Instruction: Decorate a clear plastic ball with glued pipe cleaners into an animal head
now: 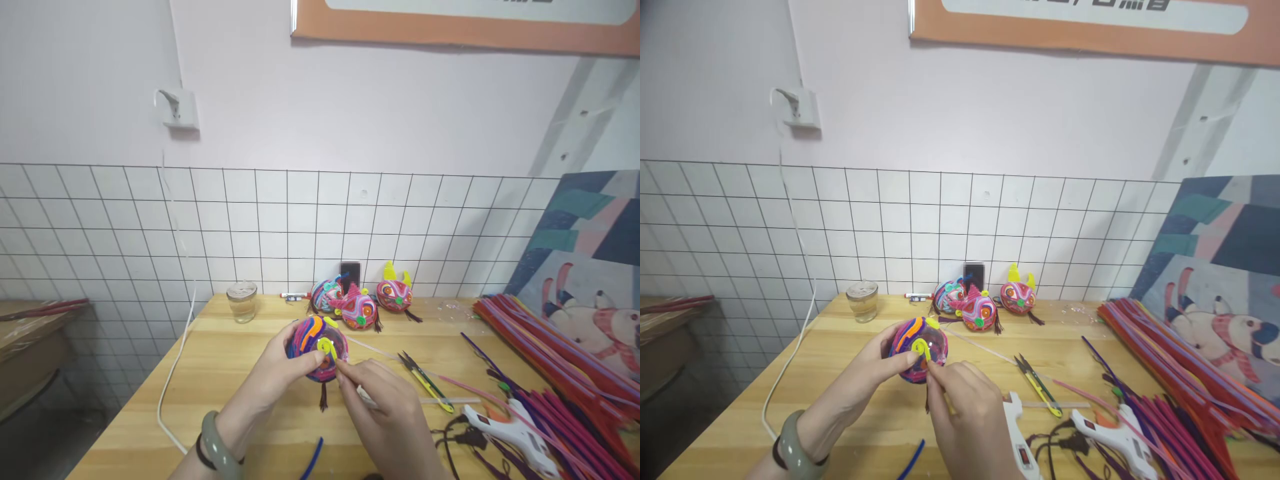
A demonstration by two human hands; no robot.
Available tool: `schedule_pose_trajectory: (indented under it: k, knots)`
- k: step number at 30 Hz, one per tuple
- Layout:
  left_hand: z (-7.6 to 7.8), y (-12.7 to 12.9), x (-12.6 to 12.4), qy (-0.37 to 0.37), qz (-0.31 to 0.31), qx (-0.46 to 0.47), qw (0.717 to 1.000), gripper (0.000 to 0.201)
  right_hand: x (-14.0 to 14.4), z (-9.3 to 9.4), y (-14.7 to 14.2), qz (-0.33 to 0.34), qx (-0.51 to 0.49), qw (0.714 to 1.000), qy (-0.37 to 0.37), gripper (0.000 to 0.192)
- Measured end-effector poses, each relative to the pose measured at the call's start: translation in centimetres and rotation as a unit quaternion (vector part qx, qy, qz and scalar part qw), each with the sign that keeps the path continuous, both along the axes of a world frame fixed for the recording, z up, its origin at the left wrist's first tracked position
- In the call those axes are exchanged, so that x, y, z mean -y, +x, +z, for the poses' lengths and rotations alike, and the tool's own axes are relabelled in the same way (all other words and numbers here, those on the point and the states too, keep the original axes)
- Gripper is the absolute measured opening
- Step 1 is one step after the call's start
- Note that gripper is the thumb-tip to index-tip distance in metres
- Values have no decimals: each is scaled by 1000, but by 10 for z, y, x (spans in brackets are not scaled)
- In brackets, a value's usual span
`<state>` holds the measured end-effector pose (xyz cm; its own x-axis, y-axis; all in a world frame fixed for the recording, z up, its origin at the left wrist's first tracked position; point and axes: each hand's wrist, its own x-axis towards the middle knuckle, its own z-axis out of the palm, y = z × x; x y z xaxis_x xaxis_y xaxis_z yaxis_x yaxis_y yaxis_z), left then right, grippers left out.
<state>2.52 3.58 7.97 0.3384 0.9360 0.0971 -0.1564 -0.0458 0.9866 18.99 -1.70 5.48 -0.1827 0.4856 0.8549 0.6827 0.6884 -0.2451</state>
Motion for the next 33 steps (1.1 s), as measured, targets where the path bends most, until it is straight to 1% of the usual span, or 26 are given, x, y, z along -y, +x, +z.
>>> schedule_pose_trajectory:
  k: [4, 9, 15, 19, 21, 27, 33]
  knots:
    - [2, -1, 3, -1, 19, 8, 1000, 50, -6, 1, -3, 2, -13, 1000, 9, 16]
    - [5, 2, 3, -16, 22, 23, 999, 52, -9, 5, -3, -4, -3, 999, 48, 19]
    - [0, 3, 3, -18, -13, 44, 999, 49, -9, 3, -2, -44, 7, 997, 60, 20]
    - [-1, 3, 6, -27, -49, 67, 996, 49, -7, 4, 0, -54, 19, 997, 58, 19]
    - [0, 4, 7, -36, -54, 76, 995, 46, -6, 5, 0, -57, 25, 996, 57, 19]
    - [-1, 6, 6, -49, -36, 80, 995, 40, -5, 5, -2, -47, 34, 996, 70, 21]
    - [-2, 7, 6, -59, -23, 84, 994, 43, -4, 0, -3, -46, 45, 996, 67, 20]
